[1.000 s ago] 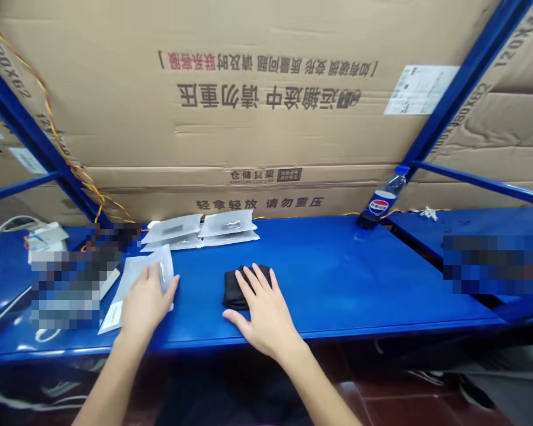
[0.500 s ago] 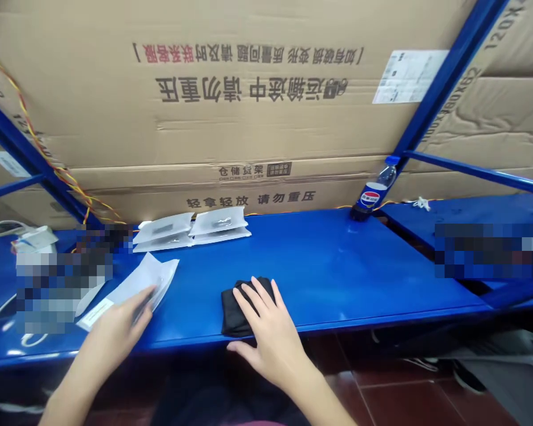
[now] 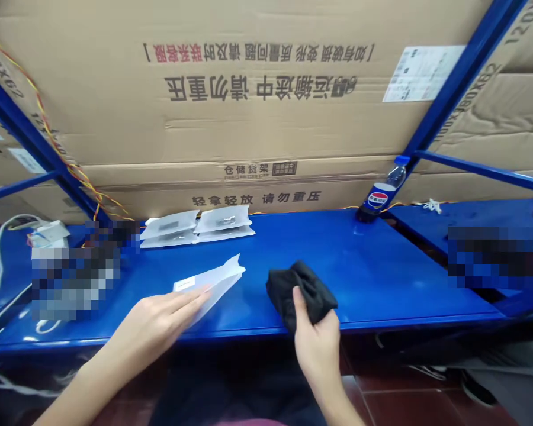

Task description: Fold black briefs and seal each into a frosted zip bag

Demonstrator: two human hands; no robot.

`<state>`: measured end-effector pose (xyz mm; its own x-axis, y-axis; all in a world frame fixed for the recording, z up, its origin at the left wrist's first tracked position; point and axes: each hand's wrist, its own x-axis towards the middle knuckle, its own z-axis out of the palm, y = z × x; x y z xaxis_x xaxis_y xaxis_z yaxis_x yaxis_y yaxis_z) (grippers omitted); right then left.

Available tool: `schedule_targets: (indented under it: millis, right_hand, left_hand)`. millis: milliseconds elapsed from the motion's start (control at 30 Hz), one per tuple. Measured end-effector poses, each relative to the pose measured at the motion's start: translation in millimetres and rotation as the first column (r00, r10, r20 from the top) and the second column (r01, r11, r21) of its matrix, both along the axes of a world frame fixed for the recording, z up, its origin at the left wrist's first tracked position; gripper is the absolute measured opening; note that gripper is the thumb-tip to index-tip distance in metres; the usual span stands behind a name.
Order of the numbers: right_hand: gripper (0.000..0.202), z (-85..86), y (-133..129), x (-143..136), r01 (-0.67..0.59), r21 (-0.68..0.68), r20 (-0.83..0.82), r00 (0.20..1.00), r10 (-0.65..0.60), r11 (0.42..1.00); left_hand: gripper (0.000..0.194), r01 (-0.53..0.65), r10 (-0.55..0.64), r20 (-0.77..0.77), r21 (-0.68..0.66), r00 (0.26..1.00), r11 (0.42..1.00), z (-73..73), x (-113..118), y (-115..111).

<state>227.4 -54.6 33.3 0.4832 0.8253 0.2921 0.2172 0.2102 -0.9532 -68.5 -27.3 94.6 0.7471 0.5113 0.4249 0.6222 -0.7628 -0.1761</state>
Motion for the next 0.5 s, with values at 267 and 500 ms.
schedule_targets:
  millis: [267, 500]
  right_hand:
    - [0.041, 30.3, -9.8, -29.5, -0.187, 0.491, 0.521, 0.846, -0.114, 0.851]
    - [0.029, 1.1, 25.0, -22.4, -0.578, 0.386, 0.892, 0.432, -0.132, 0.719]
  left_hand:
    - [0.065, 0.104, -0.068, 0.117, -0.335, 0.991, 0.937, 10.2, 53.5, 19.5]
    - [0.083, 0.181, -0.052, 0.293, -0.435, 0.955, 0.882, 4.7, 57.0, 26.3]
